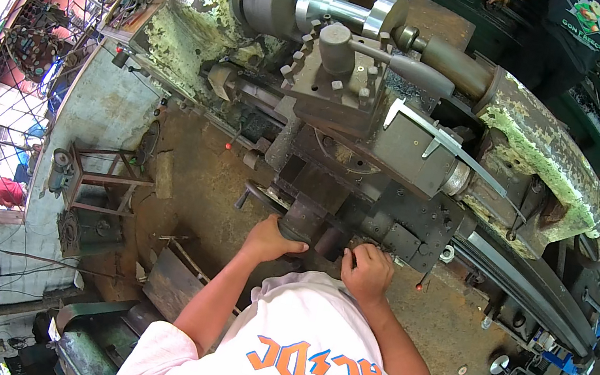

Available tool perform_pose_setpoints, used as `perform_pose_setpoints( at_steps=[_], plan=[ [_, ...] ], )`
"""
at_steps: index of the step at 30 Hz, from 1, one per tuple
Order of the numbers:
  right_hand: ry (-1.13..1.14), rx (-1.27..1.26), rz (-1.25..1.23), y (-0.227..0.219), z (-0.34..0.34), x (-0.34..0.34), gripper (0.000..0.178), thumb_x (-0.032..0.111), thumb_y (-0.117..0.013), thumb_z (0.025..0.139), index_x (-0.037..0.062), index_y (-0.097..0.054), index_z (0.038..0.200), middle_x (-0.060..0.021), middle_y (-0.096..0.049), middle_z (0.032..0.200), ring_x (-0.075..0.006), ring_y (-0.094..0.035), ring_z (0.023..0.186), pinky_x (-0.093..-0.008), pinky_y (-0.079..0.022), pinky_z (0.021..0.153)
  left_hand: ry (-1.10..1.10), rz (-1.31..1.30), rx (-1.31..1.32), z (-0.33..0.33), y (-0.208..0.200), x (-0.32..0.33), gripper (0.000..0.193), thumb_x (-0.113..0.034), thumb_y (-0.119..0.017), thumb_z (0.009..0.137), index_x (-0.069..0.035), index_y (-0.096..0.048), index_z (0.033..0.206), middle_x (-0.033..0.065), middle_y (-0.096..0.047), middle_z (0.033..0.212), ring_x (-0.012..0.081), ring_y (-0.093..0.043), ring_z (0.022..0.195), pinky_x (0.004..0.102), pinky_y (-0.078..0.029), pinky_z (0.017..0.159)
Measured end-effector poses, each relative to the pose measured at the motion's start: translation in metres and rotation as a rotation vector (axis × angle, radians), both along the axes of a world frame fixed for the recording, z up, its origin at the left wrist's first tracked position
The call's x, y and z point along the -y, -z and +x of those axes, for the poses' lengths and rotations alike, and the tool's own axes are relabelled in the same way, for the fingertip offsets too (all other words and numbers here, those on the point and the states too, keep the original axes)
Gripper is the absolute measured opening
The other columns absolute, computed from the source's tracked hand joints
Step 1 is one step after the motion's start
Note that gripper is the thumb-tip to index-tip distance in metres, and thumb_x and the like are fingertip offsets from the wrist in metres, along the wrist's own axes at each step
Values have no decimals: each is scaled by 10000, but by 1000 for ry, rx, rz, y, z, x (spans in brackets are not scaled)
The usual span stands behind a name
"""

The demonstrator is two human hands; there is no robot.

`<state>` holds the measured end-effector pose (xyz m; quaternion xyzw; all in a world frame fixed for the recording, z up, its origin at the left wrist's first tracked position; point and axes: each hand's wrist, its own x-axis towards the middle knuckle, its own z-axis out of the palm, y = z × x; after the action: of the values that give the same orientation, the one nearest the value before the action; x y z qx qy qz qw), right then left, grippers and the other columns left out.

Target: The person operates a metal lathe, adjusting the tool post and measuring a rotating metal shaft with a vernier caliper. They repeatedly measure different sections of the shaft while the lathe runs, then make further adjustments to the tool post.

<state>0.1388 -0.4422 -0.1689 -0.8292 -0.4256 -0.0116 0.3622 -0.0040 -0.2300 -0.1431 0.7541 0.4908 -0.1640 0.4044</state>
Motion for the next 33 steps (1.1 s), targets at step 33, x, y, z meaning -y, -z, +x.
perform_pose_setpoints(
  at_steps=[33],
  plan=[
    [19,28,37,3,-1,1,203,191,-741,810,78,-596,725,-87,-635,753,-308,-641,696,-434,-499,670,-351,-947,323,-33,52,-56,703,-239,-820,868,-3,-505,1451,136,-662,1358,254,-651,1222,418,-508,1065]
  ],
)
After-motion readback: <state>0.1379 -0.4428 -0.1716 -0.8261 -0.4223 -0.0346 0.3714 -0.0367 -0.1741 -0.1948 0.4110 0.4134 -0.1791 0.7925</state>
